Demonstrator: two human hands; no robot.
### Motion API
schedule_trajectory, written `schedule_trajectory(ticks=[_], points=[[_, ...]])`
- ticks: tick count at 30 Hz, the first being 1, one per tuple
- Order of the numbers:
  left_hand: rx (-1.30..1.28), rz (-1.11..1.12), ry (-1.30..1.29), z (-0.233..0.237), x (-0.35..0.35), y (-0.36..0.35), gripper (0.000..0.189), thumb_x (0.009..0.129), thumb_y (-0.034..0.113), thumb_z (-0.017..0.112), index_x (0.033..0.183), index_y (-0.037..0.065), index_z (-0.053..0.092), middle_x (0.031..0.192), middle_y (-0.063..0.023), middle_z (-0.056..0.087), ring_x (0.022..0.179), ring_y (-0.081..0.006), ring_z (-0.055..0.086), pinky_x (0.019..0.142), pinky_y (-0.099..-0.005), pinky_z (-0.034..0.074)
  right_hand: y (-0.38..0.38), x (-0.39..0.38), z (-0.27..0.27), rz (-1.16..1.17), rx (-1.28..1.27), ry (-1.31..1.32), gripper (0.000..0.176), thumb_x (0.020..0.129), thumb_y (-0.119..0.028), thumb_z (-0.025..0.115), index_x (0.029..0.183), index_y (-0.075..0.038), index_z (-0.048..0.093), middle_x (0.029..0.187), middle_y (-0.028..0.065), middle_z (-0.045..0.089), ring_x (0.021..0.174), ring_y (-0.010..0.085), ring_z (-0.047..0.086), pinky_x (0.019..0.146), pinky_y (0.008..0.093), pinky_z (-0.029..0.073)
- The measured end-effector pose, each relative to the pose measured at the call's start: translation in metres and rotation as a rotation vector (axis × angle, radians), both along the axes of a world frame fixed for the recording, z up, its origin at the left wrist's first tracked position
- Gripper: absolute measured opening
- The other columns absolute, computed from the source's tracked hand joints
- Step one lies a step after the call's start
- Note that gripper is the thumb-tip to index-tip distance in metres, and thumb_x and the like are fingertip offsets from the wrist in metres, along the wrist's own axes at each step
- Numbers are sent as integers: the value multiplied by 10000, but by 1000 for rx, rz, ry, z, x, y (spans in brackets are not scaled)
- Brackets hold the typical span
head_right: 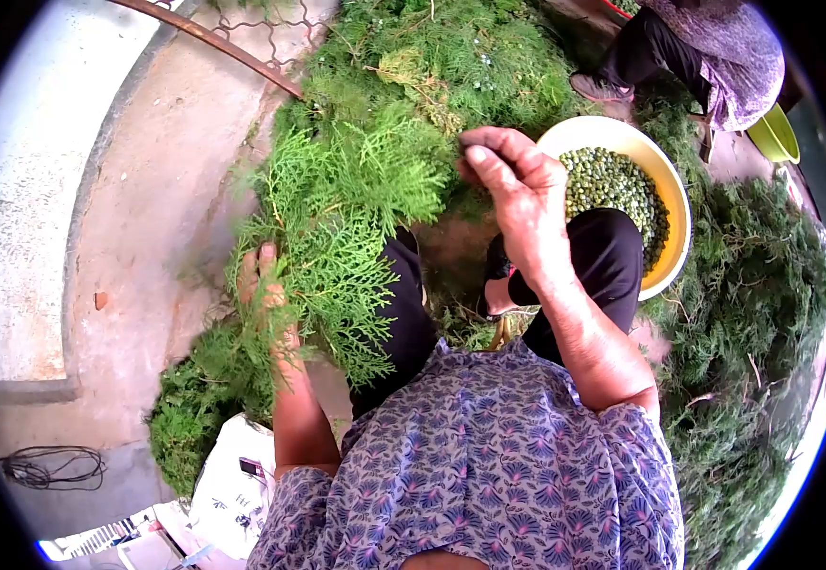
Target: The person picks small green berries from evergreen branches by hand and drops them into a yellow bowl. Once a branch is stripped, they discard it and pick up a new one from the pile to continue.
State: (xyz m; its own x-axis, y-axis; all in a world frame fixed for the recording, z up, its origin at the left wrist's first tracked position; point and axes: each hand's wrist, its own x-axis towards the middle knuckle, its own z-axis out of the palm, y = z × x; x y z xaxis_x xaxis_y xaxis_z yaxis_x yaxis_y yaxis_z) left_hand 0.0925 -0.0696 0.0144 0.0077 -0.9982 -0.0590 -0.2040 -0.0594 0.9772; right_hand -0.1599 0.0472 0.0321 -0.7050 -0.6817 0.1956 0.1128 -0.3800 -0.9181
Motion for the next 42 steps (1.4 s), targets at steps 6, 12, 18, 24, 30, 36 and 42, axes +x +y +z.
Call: schedule_trajectory(ticks=[6,12,18,24,30,36,42], points=[[-660,-127,-383,-19,-3,-8,189,738,118,708,863,8,619,800,-100,577,742,-204,539,643,-343,438,-13,16,16,-54,63,766,319,748,-117,685,1040,-37,583,945,115,587,889,244,568,805,321,455],[-1029,-330,-629,3,-22,9,314,593,160,782,821,23,617,703,-102,597,669,-278,529,609,-372,426,-4,40,5,-14,97,1176,691,624,-205,735,1237,-51,455,1191,176,465,1154,339,424,986,452,323],[-1287,-549,-584,7,-45,6,255,622,293,756,728,118,604,585,29,556,573,-167,471,546,-327,327,-2,35,-28,538,490,1160,657,703,-410,676,1144,28,466,962,238,567,936,388,542,811,447,424],[-1245,-742,-481,11,-66,7,266,586,223,767,748,87,606,619,-8,584,596,-196,521,578,-345,368,13,34,-30,721,602,659,543,770,-391,679,543,-2,376,500,83,288,510,150,286,464,340,279],[-1171,-785,-497,4,-89,3,556,655,246,721,1157,101,534,1051,-64,589,843,-248,556,705,-373,431,19,29,-63,504,426,341,264,783,-254,687,725,-15,592,691,57,565,676,158,498,668,315,417],[-1121,-857,-620,-16,-96,5,891,645,171,731,1380,71,238,1437,-103,241,1213,-318,403,933,-449,359,25,21,-51,269,520,78,244,761,-194,718,684,-13,573,591,-32,474,581,80,378,528,269,339],[-1282,-861,-630,-55,-87,13,712,725,6,613,1351,27,276,1421,-149,241,1210,-352,395,1009,-518,308,30,15,-61,280,569,-202,686,719,-360,733,1127,90,416,941,104,595,934,170,540,864,302,411]])
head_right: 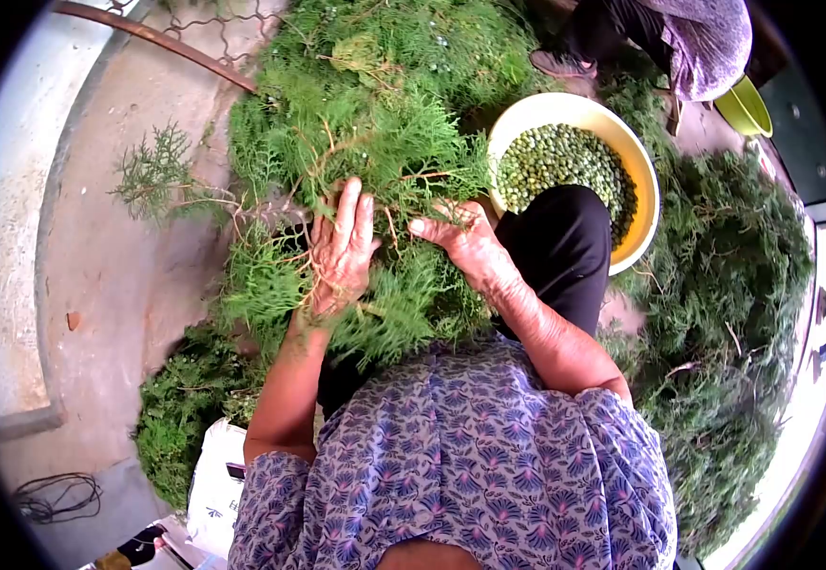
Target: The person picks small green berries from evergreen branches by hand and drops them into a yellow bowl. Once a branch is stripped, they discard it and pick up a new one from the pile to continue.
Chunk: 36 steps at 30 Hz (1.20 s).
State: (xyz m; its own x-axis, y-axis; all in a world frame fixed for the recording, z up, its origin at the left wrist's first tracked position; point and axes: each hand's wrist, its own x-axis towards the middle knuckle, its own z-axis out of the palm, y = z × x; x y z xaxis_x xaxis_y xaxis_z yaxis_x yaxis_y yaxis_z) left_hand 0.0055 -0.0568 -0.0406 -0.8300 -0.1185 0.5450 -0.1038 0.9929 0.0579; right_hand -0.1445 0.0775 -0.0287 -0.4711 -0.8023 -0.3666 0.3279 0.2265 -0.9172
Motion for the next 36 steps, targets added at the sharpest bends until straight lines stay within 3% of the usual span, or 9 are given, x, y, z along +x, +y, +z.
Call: schedule_trajectory(ticks=[3,5,8,11,16,21,25,35,36], points=[[-8,45,-215,-23,21,15,562,796,-30,465,1334,3,306,1433,-149,205,1210,-350,396,1030,-487,298,-1,-14,-38,-90,-46,13,869,647,-401,778,1200,97,329,1249,212,438,1179,233,408,994,351,311],[898,76,-25,-45,33,29,453,795,-38,472,1245,5,445,1305,-159,429,1150,-282,473,973,-406,370,0,-12,-14,-160,-21,-63,917,647,-364,787,1249,105,278,1282,227,411,1221,248,373,1021,358,287],[1221,338,147,-78,54,22,305,815,38,476,1102,-17,562,1126,-148,575,983,-260,579,841,-328,463,1,-28,17,63,-9,-92,880,653,-337,789,1250,95,309,1262,198,430,1187,240,408,1012,345,307],[2094,-54,672,-16,35,11,365,876,185,492,1181,-14,496,1170,-177,536,1064,-287,533,918,-360,411,3,-25,-5,-141,-17,-49,985,628,-350,803,1309,83,239,1303,173,383,1196,242,369,1004,329,288],[2032,-356,470,1,6,-12,772,835,577,424,1358,32,264,1419,-205,222,1296,-366,250,1054,-503,188,4,-23,-41,-54,-9,-18,913,682,-361,756,1327,57,263,1308,164,406,1209,241,373,1013,348,291],[2110,-368,533,10,-30,-14,647,798,286,624,1346,115,326,1302,-100,447,1221,-317,389,1009,-509,284,5,-12,-72,149,-25,-81,877,708,-427,715,1349,-15,281,1363,158,344,1241,292,347,1010,403,314],[1951,236,221,10,-40,-9,663,786,227,672,1340,86,335,1221,-127,526,1179,-234,450,1021,-372,295,7,-17,-70,446,69,632,670,802,-452,590,1277,-17,406,1273,240,424,1173,335,434,955,381,384],[546,73,59,-79,-59,-44,466,831,-20,473,1281,63,388,1138,-104,546,960,-231,571,814,-341,461,35,-33,43,-96,-421,1147,293,754,84,563,1031,-13,573,789,137,569,738,298,586,623,345,467],[1215,266,-113,-11,-60,-25,420,845,63,524,1249,70,408,1010,-57,554,872,-209,570,784,-328,466,37,-39,53,-213,-385,1188,309,730,91,571,1021,-14,578,855,132,572,781,300,577,655,327,471]])
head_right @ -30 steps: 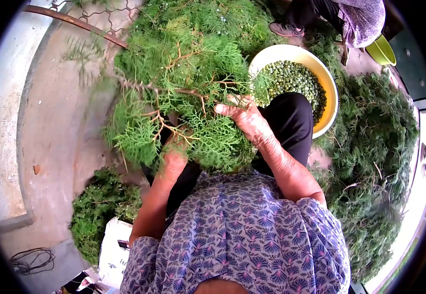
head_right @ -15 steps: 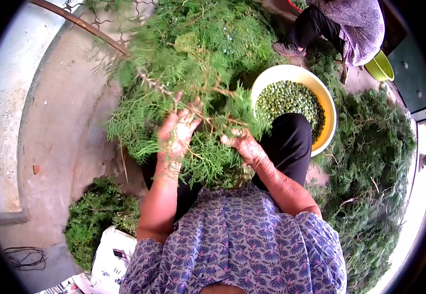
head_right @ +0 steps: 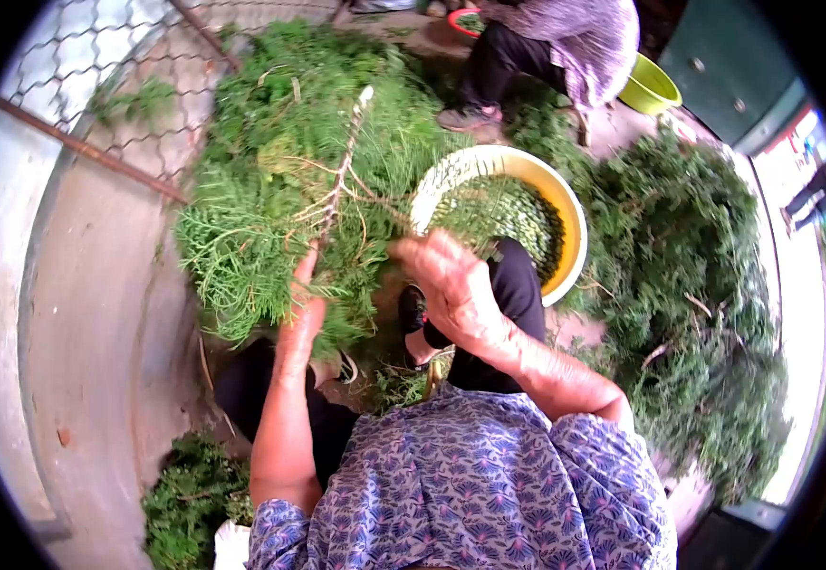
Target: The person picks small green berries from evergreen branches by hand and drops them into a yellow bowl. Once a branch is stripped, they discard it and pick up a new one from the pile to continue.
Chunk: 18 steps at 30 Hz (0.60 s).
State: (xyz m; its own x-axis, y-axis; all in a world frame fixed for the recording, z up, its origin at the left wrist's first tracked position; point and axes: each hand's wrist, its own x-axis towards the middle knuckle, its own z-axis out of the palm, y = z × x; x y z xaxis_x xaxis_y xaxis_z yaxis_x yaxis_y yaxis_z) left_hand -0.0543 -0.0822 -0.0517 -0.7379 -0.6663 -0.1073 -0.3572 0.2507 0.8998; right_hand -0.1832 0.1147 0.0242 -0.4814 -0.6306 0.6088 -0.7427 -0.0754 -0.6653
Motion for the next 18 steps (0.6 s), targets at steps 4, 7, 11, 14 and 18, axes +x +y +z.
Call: schedule_trajectory(ticks=[4,7,11,14,18], points=[[435,-42,82,-40,63,-17,529,858,253,546,1317,69,356,1315,-105,402,1214,-216,369,983,-377,347,-6,-35,41,-300,219,588,458,602,-113,627,1040,1,557,1098,136,515,1048,331,488,974,483,313],[441,14,236,-67,98,-51,503,823,225,589,1265,52,426,1251,-123,480,1120,-249,476,919,-379,409,6,-46,19,-59,701,725,223,753,-154,578,943,-49,628,995,110,580,1040,265,515,957,457,354],[-220,-221,-204,-19,95,-69,415,776,141,635,1155,18,517,1221,-151,509,1073,-300,514,901,-403,405,12,-40,-31,286,520,374,133,750,-211,600,665,-110,583,575,44,538,568,217,583,603,384,484],[-423,-376,-174,-5,75,-53,373,725,123,675,1059,-9,573,1214,-207,491,1089,-394,469,933,-450,367,29,-24,-18,102,554,127,159,745,-227,626,710,-77,585,632,93,564,619,276,591,550,368,486],[-1227,-228,94,84,2,16,519,702,159,693,1159,-9,511,1208,-202,487,1126,-378,443,945,-433,365,84,-52,-29,-221,540,-53,187,777,-262,648,806,-77,659,692,63,630,616,210,616,562,327,499]])
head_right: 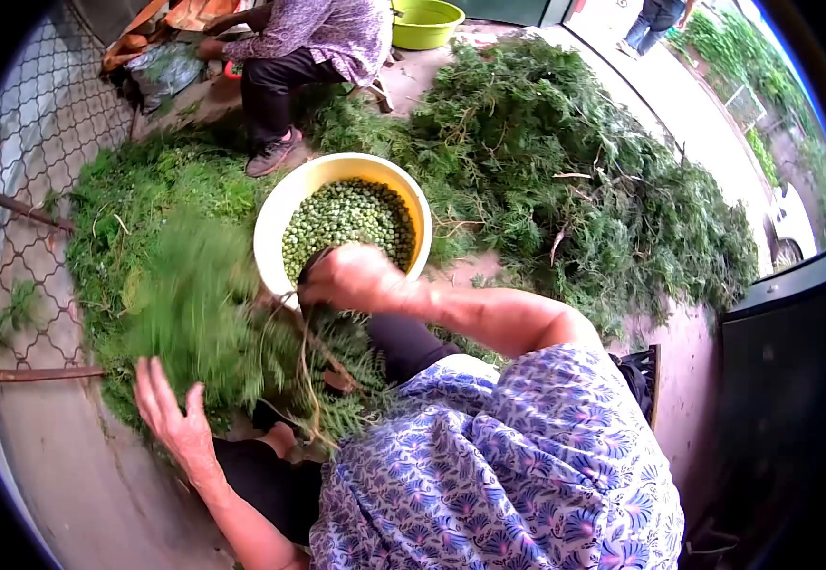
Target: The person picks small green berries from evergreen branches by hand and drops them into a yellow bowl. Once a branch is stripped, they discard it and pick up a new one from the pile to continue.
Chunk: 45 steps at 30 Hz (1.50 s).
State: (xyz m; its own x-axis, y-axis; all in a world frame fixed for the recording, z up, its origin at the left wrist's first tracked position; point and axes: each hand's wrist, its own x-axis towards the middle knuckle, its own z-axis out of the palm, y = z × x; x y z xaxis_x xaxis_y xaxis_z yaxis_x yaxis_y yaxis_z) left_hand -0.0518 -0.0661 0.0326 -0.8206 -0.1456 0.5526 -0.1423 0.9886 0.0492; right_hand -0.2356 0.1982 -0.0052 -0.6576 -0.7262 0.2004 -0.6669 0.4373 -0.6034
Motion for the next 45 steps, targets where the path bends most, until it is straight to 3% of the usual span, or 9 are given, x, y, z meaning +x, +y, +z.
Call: schedule_trajectory(ticks=[5,8,12,15,23,34,38,41,45], points=[[174,-52,108,-5,-10,-6,450,723,99,658,1146,6,536,1187,-161,512,1100,-336,473,942,-414,373,122,-40,14,-918,-337,-612,204,823,-238,631,863,-40,661,685,23,617,542,116,536,480,239,451],[395,-11,-41,-21,-4,-20,397,743,27,620,1132,0,547,1188,-147,520,1105,-306,484,936,-386,387,226,-64,-5,-1085,-828,-83,151,787,-194,634,719,-59,639,581,-51,498,490,82,390,449,258,344],[644,44,9,-41,2,-44,319,758,23,623,1071,-24,578,1129,-141,564,1040,-274,530,908,-341,410,322,-77,-4,-1448,-510,1,267,783,-297,628,837,-36,640,636,17,552,572,112,414,539,283,366],[830,223,70,-52,24,-62,301,805,56,602,1090,-34,573,1064,-146,607,972,-216,574,881,-310,429,363,-107,-94,-1101,-98,272,228,809,-261,584,863,-61,677,714,49,626,590,139,532,508,299,413],[1644,384,774,-43,55,-87,302,845,68,565,1137,2,518,963,-119,616,840,-192,598,805,-339,476,77,-55,-118,-763,-455,-796,207,853,-69,546,1020,45,591,810,98,640,648,162,630,576,264,534],[1912,424,1052,-35,36,-124,137,877,148,550,983,67,581,831,-35,623,716,-126,568,696,-295,487,-210,-35,-9,93,-198,-684,232,849,-123,547,1025,16,607,829,68,630,693,128,621,593,231,499],[2072,288,961,-53,33,-158,129,876,173,547,955,82,592,839,-18,625,729,-125,573,732,-303,473,-279,-39,-36,54,-130,-751,183,831,-115,550,929,24,618,744,60,614,587,119,601,508,228,476],[2098,227,946,-67,35,-183,132,878,173,536,943,74,595,868,-22,633,776,-126,584,799,-314,451,-314,-80,-151,516,-105,-327,109,761,-129,591,688,-51,569,697,80,608,506,129,574,422,235,414],[2075,588,1001,-80,35,-188,144,866,104,541,970,4,556,867,-68,627,772,-156,580,813,-370,461,-317,-6,-173,-88,19,-970,249,808,-138,611,1004,14,596,775,84,618,602,169,621,510,275,495]])
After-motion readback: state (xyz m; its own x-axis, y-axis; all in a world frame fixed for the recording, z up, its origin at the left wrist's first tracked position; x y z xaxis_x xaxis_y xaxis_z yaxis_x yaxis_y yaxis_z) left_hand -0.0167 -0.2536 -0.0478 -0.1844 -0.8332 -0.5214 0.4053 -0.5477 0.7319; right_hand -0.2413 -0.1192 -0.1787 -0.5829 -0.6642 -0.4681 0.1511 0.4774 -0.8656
